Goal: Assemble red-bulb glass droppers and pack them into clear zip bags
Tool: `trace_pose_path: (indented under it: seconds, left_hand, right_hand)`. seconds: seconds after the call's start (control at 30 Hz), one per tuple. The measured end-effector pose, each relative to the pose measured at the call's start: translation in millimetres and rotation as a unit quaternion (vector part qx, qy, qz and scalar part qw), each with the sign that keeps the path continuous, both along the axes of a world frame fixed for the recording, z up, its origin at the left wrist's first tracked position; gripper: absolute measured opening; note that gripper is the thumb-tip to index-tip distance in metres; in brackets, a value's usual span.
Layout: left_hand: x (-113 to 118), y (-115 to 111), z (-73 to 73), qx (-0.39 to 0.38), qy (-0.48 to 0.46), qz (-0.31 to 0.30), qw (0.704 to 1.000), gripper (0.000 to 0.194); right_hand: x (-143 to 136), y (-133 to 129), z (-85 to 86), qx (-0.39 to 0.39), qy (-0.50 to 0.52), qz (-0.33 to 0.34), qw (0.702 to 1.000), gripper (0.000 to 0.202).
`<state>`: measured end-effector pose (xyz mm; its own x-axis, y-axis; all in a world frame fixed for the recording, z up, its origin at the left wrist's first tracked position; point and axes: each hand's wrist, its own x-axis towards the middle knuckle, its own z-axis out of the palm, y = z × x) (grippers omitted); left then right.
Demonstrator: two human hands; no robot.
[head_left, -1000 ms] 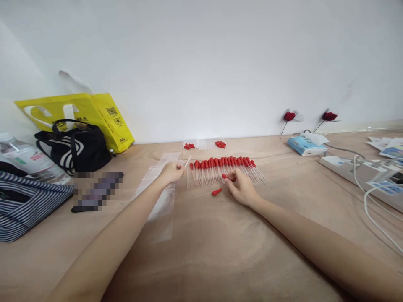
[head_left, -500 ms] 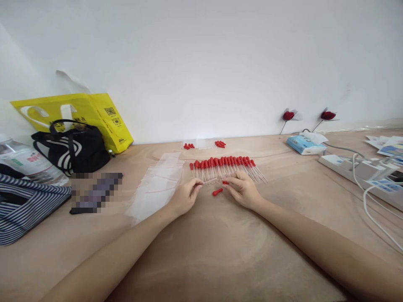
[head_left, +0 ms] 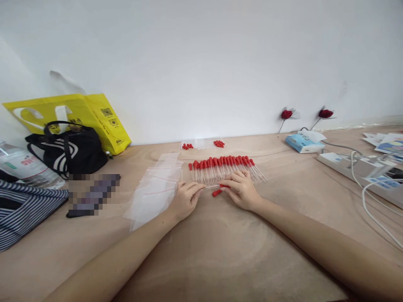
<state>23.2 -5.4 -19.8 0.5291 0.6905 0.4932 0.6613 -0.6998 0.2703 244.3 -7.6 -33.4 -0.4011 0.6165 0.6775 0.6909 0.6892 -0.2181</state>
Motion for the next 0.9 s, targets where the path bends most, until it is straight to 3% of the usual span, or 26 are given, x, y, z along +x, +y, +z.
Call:
trace_pose_path:
  seconds: [0.37, 0.63, 0.9]
  left_hand:
    - [8, -4, 2.0, 0.042, -0.001, 0.029, 0.999, 0.022]
    - [9, -7, 0.6, 0.073, 0.033, 0.024, 0.996, 0.022]
    - [12, -14, 1.4, 0.170, 0.046, 0.016, 0.984, 0.020]
  right_hand:
    - [-6, -6, 0.8, -0.006, 0.025, 0.068, 0.997, 0.017]
    - [-7, -8, -1.6, 0.005, 0.031, 0.079, 0.996, 0.016]
    - [-9, -9, -2.3, 0.049, 0.017, 0.080, 0.995, 0.016]
